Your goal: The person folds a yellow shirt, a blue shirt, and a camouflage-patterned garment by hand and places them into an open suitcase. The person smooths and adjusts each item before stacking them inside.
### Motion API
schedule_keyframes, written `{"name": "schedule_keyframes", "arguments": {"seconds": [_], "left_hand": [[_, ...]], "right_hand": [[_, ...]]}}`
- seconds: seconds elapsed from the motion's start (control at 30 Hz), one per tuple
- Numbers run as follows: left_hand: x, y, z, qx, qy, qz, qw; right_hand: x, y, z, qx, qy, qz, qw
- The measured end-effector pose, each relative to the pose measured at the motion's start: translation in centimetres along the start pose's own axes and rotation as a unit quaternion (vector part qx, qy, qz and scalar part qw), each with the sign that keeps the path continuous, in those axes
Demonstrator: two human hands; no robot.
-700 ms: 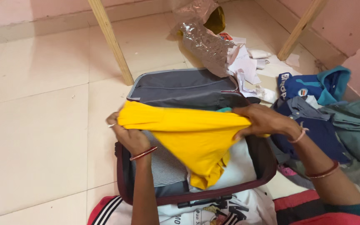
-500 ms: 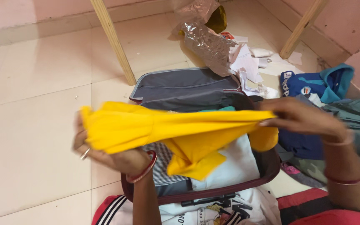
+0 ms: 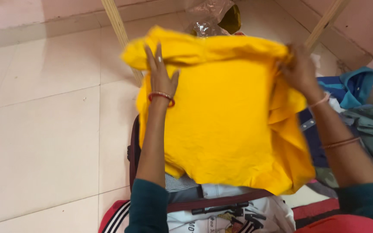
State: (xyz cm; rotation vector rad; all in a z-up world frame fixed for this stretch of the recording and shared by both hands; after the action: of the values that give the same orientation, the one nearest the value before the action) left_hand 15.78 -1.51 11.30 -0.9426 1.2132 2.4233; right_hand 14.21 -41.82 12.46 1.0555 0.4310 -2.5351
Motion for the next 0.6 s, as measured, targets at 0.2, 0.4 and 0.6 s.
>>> {"name": "schedule_keyframes", "arguments": {"seconds": [0.2,0.4,0.6], "left_hand": [[13.1,-8.2,-0.5,-0.100,-0.141,0.140,0.975],[23.4,-12.0,-0.5,-0.198,-0.453,0.153,0.856],[25.7,-14.4,-1.1,-0.325,-0.553,0.176,0.747]], "right_hand": [[11.0,0.2,-7.5,-0.105,-0.296,-0.156,0.937],[21.4,-7.4,-8.6,-0.144,-0.595,0.037,0.789],[25.5,-7.2,-8.5,0.054,-0.639,0.102,0.761]]}}
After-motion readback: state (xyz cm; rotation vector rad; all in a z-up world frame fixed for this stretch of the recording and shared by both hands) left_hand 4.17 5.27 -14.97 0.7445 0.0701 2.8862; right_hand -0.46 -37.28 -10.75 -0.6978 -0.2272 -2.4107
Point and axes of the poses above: each hand's wrist, its own x-axis away from the middle knuckle, its own z-axis out of the back of the hand, y = z × x, the point moved 4 cm from there along -x, towards the middle knuckle, and after that the axes turned 2 degrees about -y, right-handed, at the moved point
